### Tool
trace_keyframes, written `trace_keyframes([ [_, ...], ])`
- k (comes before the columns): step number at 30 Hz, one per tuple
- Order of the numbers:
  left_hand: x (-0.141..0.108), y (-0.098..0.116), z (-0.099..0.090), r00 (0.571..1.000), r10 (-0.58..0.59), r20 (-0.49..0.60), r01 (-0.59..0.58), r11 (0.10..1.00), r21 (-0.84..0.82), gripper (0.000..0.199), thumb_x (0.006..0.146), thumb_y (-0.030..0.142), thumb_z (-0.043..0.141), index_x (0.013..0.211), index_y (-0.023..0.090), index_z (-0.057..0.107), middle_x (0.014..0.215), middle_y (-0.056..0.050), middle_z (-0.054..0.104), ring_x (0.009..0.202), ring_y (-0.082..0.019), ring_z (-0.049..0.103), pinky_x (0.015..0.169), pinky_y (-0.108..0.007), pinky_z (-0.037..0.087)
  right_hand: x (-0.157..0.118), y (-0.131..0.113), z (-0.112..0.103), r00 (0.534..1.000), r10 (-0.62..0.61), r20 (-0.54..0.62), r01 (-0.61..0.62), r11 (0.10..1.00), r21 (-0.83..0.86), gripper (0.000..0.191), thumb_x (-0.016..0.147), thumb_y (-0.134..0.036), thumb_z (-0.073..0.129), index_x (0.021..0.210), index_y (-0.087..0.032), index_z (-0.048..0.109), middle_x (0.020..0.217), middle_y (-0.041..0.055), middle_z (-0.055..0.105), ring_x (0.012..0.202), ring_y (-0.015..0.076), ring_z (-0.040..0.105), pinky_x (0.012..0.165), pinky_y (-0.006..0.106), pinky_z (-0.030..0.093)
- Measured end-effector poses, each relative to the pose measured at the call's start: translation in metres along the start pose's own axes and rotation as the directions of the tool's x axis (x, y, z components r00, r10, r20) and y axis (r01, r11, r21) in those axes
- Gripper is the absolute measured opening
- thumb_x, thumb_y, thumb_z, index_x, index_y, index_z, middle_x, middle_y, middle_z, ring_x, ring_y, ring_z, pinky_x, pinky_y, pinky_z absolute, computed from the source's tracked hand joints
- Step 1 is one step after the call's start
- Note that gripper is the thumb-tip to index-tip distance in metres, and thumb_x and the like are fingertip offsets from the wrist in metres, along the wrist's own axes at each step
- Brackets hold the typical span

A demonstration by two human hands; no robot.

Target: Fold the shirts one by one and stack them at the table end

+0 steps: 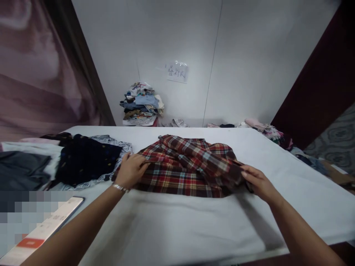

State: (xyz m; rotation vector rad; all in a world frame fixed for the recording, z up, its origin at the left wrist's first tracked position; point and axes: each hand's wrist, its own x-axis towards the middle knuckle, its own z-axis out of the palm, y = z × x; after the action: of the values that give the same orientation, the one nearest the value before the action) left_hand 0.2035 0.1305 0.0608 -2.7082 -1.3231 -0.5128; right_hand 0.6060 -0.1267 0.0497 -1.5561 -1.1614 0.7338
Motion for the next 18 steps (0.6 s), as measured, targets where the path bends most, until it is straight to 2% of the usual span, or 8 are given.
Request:
trace_keyframes([
  [2,-0.033,-0.002,-0.015,0.996,0.039,0.082,-0.033,0.997,-0.067,0.029,0.086,0.042,0.041,0.079,0.025,0.064,0.084,-0.003,0.067,0.091,-0.022,0.058,0.103,-0.042,0.031,-0.028,0.002,-0.011,0.984,0.091,0.152,-0.095,0.995,0.016,0.034,0.078,-0.053,0.061,0.091,-0.022,0.067,0.082,0.0037,0.066,0.075,0.0193,0.059,0.069,0.031,0.049],
  [4,-0.070,-0.004,-0.020,0.977,0.077,0.197,-0.053,0.991,-0.124,0.028,0.083,0.045,0.045,0.075,0.026,0.063,0.078,-0.004,0.066,0.081,-0.022,0.058,0.094,-0.039,0.039,-0.052,0.009,-0.017,0.947,0.182,0.263,-0.161,0.982,-0.102,0.035,0.077,-0.053,0.062,0.087,-0.021,0.069,0.079,0.0037,0.066,0.074,0.0195,0.059,0.068,0.031,0.048],
  [6,-0.106,-0.006,-0.016,0.954,0.073,0.290,-0.030,0.988,-0.149,0.026,0.080,0.046,0.050,0.069,0.026,0.061,0.073,-0.004,0.064,0.074,-0.023,0.058,0.082,-0.038,0.043,-0.070,0.018,-0.017,0.925,0.249,0.286,-0.188,0.956,-0.226,0.035,0.077,-0.053,0.062,0.089,-0.021,0.071,0.086,0.0052,0.068,0.082,0.0221,0.060,0.074,0.032,0.048],
  [9,-0.144,-0.006,-0.005,0.931,0.020,0.364,0.046,0.984,-0.171,0.019,0.075,0.040,0.054,0.064,0.026,0.056,0.073,-0.005,0.064,0.070,-0.024,0.059,0.068,-0.038,0.044,-0.088,0.029,-0.010,0.937,0.268,0.223,-0.196,0.934,-0.299,0.037,0.077,-0.051,0.062,0.099,-0.023,0.071,0.101,0.0066,0.069,0.094,0.0253,0.060,0.082,0.033,0.047],
  [11,-0.155,-0.007,-0.002,0.938,0.028,0.345,0.053,0.973,-0.225,0.010,0.072,0.034,0.054,0.066,0.027,0.057,0.080,-0.005,0.066,0.075,-0.025,0.061,0.070,-0.038,0.046,-0.095,0.032,-0.006,0.944,0.252,0.215,-0.174,0.929,-0.325,0.034,0.079,-0.049,0.060,0.098,-0.022,0.071,0.099,0.0057,0.069,0.090,0.0240,0.061,0.079,0.032,0.048],
  [14,-0.153,-0.014,-0.003,0.979,0.021,0.204,0.044,0.951,-0.306,0.006,0.069,0.035,0.052,0.072,0.033,0.058,0.084,0.000,0.068,0.080,-0.024,0.063,0.074,-0.038,0.049,-0.098,0.027,-0.011,0.947,0.221,0.235,-0.120,0.917,-0.381,0.030,0.083,-0.046,0.053,0.083,-0.022,0.072,0.078,0.0026,0.068,0.072,0.0194,0.059,0.064,0.028,0.046],
  [16,-0.150,-0.018,-0.003,0.992,-0.015,0.126,0.056,0.943,-0.327,0.010,0.069,0.041,0.049,0.073,0.037,0.057,0.080,0.004,0.068,0.077,-0.024,0.063,0.070,-0.038,0.050,-0.096,0.019,-0.023,0.967,0.189,0.171,-0.090,0.880,-0.466,0.028,0.084,-0.041,0.050,0.080,-0.023,0.071,0.071,0.0012,0.066,0.065,0.0178,0.057,0.059,0.027,0.044],
  [18,-0.150,-0.020,0.001,0.986,-0.024,0.164,0.075,0.947,-0.313,0.012,0.068,0.044,0.047,0.069,0.038,0.057,0.073,0.006,0.067,0.070,-0.023,0.062,0.064,-0.037,0.050,-0.093,0.011,-0.036,0.982,0.174,0.075,-0.095,0.795,-0.599,0.022,0.081,-0.036,0.053,0.079,-0.025,0.071,0.070,0.0009,0.067,0.063,0.0181,0.057,0.061,0.029,0.044],
])
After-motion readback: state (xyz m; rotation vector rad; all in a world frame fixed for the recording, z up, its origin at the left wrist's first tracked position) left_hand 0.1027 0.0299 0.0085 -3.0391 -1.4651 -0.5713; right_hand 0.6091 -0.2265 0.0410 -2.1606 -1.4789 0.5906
